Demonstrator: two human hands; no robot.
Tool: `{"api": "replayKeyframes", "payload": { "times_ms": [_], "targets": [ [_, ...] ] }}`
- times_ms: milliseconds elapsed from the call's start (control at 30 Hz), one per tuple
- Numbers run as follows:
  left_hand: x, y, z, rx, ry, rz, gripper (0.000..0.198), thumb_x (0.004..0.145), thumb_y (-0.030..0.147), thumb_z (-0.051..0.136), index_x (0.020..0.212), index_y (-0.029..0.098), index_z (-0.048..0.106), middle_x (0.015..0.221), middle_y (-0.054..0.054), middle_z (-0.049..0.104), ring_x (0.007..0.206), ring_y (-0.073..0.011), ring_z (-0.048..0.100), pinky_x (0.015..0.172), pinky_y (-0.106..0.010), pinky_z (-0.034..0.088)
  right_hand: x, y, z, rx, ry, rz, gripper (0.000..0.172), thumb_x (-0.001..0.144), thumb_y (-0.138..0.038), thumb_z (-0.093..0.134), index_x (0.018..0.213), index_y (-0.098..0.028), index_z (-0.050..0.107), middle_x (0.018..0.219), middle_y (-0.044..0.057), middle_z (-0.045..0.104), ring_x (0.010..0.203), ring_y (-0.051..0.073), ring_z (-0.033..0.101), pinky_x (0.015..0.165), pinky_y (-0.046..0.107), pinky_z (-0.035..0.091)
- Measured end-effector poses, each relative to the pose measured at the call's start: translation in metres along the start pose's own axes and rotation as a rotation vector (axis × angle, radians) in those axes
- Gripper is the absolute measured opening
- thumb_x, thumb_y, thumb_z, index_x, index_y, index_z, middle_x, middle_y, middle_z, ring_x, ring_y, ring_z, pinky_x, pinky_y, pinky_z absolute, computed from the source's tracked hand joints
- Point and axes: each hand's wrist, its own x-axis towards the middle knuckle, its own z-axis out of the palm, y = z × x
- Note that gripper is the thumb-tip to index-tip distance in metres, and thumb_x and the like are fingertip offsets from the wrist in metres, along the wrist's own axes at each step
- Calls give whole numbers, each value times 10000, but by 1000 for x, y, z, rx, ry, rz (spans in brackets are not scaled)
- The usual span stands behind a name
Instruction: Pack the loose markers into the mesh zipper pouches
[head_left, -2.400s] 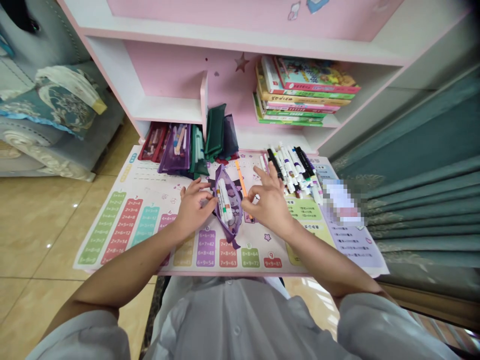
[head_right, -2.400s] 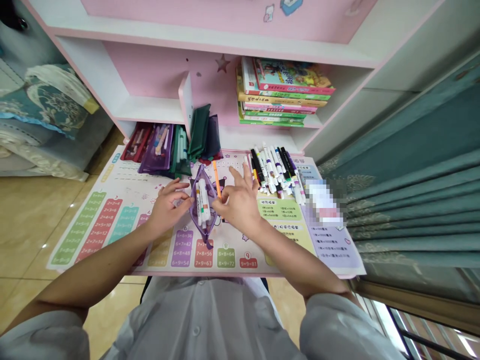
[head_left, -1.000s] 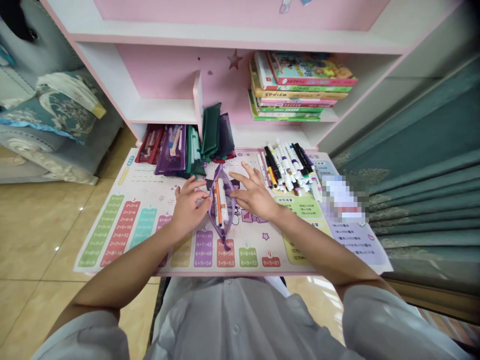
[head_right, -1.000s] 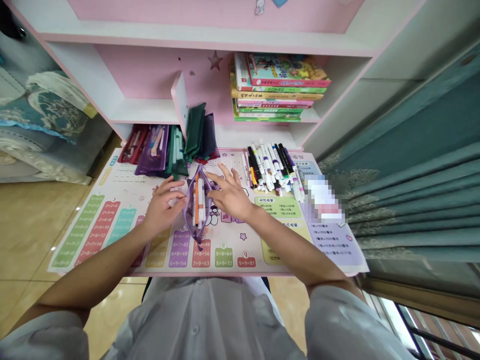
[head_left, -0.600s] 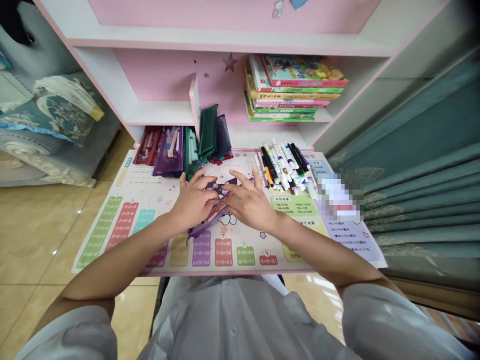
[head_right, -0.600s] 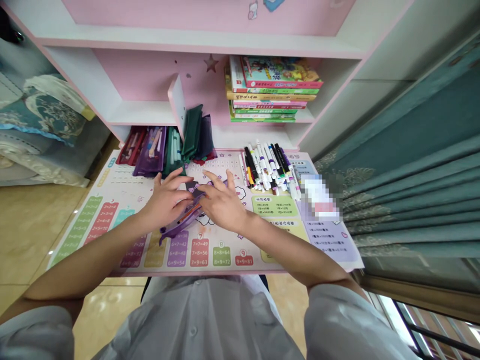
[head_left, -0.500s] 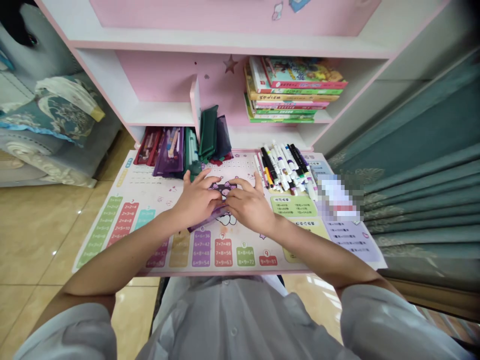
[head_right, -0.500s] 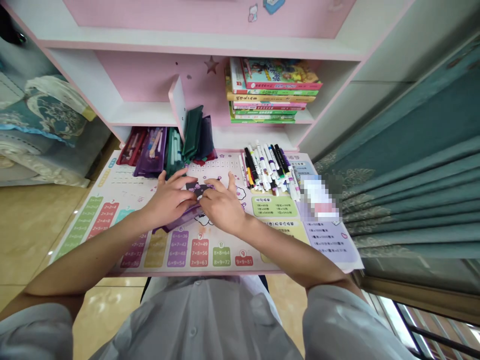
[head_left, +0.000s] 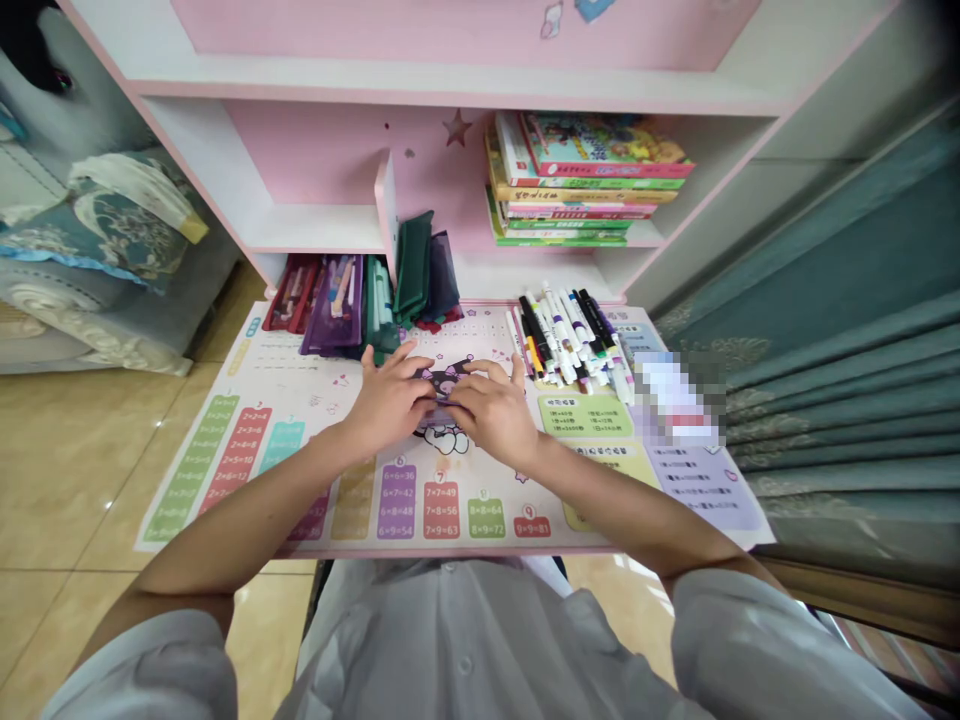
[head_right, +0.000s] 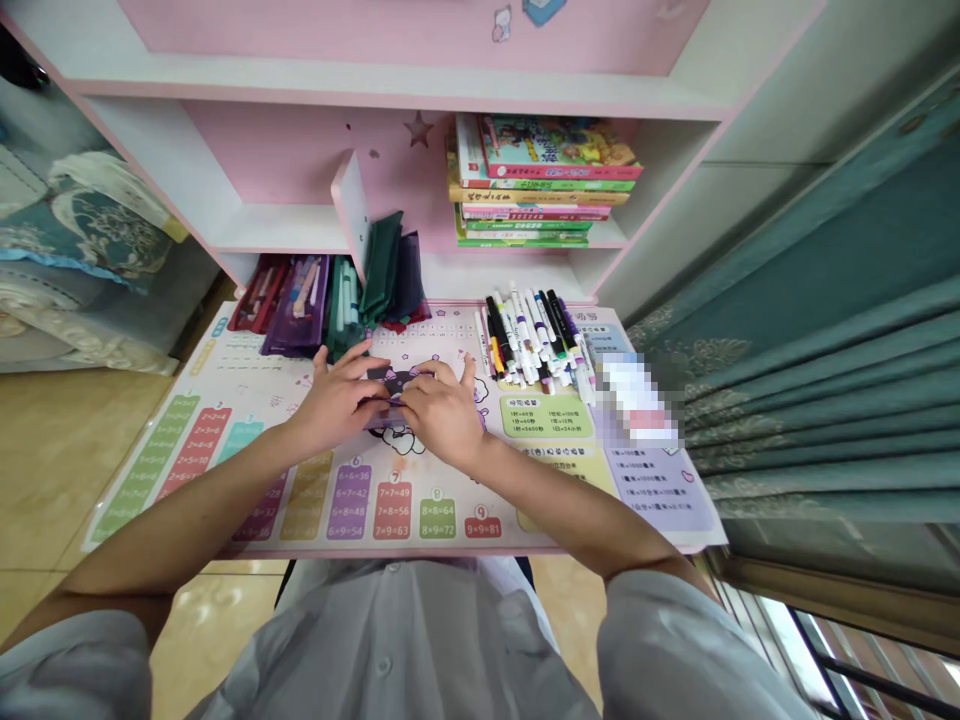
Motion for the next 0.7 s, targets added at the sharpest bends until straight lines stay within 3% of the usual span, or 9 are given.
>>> {"api": "replayKeyframes", "payload": {
  "times_ms": [33, 133, 233, 333, 400, 567, 700],
  "targets": [
    [0, -1, 1, 0, 4, -8, 197, 856, 159, 640, 738, 264, 757, 1278, -53, 685, 1433, -375, 408, 1139, -770, 89, 0, 5, -3, 19, 4, -11, 125, 908, -345, 659, 908, -261, 751, 1058, 46, 764, 1256, 315, 548, 1177, 658, 175],
    [0, -6, 2, 21, 17, -16, 177, 859, 167, 648, 751, 262, 751, 1272, -58, 687, 1439, -374, 402, 1127, -787, 81, 0, 26, -13, 93, 70, -53, 322, 825, -463, 748, 1046, -230, 732, 1201, 94, 717, 1347, 332, 484, 1151, 571, 335],
    [0, -11, 0, 34, 28, -34, 178, 860, 170, 640, 760, 264, 754, 1287, -50, 680, 1444, -373, 395, 1137, -784, 59, 0, 54, -20, 188, 123, -109, 459, 748, -537, 798, 1068, -218, 719, 1239, 107, 690, 1391, 324, 449, 1175, 530, 355],
    [1, -12, -2, 30, 31, -74, 197, 860, 171, 627, 741, 264, 754, 1295, -46, 680, 1443, -380, 396, 1136, -787, 58, -1, 82, -21, 282, 40, -115, 512, 675, -538, 853, 1067, -241, 711, 1291, 91, 667, 1412, 317, 439, 1185, 545, 357],
    [2, -11, -3, 22, 39, -92, 207, 859, 170, 622, 732, 265, 755, 1296, -44, 682, 1439, -384, 402, 1132, -792, 59, -2, 96, -18, 346, -16, -100, 462, 679, -505, 860, 1034, -249, 716, 1285, 80, 675, 1410, 306, 449, 1177, 552, 373],
    [0, -10, -3, 45, 55, -97, 182, 854, 191, 637, 746, 269, 762, 1309, -47, 679, 1433, -388, 409, 1136, -787, 59, -5, 107, -11, 447, -25, -149, 116, 808, -312, 782, 851, -233, 709, 1166, 61, 732, 1336, 255, 539, 1134, 531, 434],
    [-1, -8, -2, 79, 41, -85, 107, 848, 281, 694, 767, 264, 761, 1335, -54, 662, 1442, -393, 388, 1132, -790, 53, -7, 105, -6, 471, 42, -230, 111, 814, -298, 779, 856, -228, 704, 1147, 74, 738, 1329, 265, 549, 1107, 542, 460]
  ]
}}
